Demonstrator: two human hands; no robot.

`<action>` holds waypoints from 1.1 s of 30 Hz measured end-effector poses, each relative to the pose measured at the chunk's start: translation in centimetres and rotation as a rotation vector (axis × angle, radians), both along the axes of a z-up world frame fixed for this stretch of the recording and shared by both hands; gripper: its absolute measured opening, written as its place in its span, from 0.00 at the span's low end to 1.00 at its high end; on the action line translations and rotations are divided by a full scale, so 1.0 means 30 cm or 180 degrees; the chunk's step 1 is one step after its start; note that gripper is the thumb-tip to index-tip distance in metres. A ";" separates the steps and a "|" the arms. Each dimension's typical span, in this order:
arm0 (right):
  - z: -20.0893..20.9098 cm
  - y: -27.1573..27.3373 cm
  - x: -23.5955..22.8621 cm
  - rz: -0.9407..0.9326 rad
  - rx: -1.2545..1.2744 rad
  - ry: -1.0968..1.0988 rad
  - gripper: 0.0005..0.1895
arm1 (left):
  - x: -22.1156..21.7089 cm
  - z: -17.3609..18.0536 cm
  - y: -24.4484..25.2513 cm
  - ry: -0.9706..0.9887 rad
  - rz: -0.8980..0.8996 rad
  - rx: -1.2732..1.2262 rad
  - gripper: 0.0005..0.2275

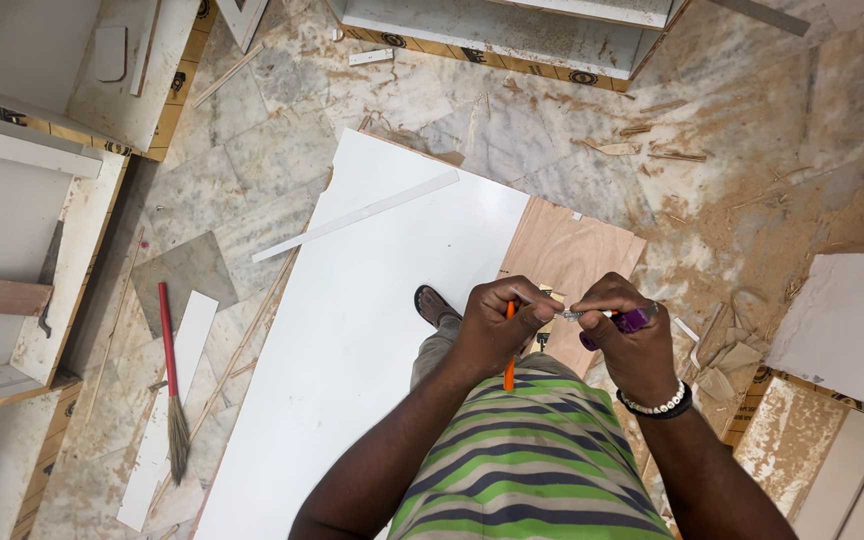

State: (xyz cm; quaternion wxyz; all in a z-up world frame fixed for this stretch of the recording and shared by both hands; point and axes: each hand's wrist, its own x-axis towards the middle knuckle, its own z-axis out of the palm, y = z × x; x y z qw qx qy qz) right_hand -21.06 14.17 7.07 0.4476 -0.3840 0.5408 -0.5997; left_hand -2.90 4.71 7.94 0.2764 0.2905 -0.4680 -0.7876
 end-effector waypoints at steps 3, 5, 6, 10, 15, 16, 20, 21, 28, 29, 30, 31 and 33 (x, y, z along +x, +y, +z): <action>-0.011 -0.001 0.005 -0.0035 -0.0149 0.0251 0.12 | -0.004 -0.006 0.008 0.0094 0.0015 0.0148 0.10; -0.017 -0.006 0.009 -0.0086 -0.0097 0.0160 0.13 | -0.007 -0.009 0.011 0.0166 0.0070 0.0342 0.11; -0.021 -0.009 0.011 -0.0111 -0.0071 0.0114 0.13 | -0.006 -0.011 0.011 0.0141 0.0049 0.0409 0.11; -0.032 -0.016 0.012 -0.0068 -0.0022 0.0048 0.13 | -0.008 -0.015 0.010 0.0092 0.0071 0.0676 0.12; -0.028 -0.025 0.005 -0.0020 0.0136 0.0075 0.14 | -0.007 -0.009 0.004 -0.0083 0.0177 0.0498 0.11; -0.025 -0.023 0.005 -0.0042 0.0154 0.0027 0.14 | -0.006 -0.006 0.007 -0.0117 0.0182 0.0471 0.11; -0.020 -0.018 0.006 -0.0118 0.0269 -0.0359 0.14 | -0.003 0.009 0.017 -0.0331 0.0329 0.0466 0.12; -0.024 -0.017 0.007 -0.0140 0.0310 -0.0507 0.14 | -0.004 0.014 0.018 -0.0362 0.0326 0.0413 0.13; -0.110 0.004 -0.001 0.0514 -0.0056 -0.3794 0.10 | 0.013 0.095 0.038 -0.0504 0.0038 -0.0325 0.17; -0.124 0.016 0.000 0.0624 -0.0099 -0.3861 0.10 | 0.014 0.111 0.042 -0.0503 0.0007 -0.0406 0.18; -0.138 0.027 0.002 0.0733 -0.0141 -0.3928 0.10 | 0.015 0.126 0.046 -0.0430 -0.0006 -0.0476 0.18; -0.151 0.036 0.005 0.0779 -0.0108 -0.3971 0.10 | 0.015 0.140 0.046 -0.0358 -0.0017 -0.0553 0.17; -0.167 0.050 0.008 0.0875 -0.0046 -0.4057 0.11 | 0.014 0.166 0.048 -0.0277 -0.0015 -0.0728 0.16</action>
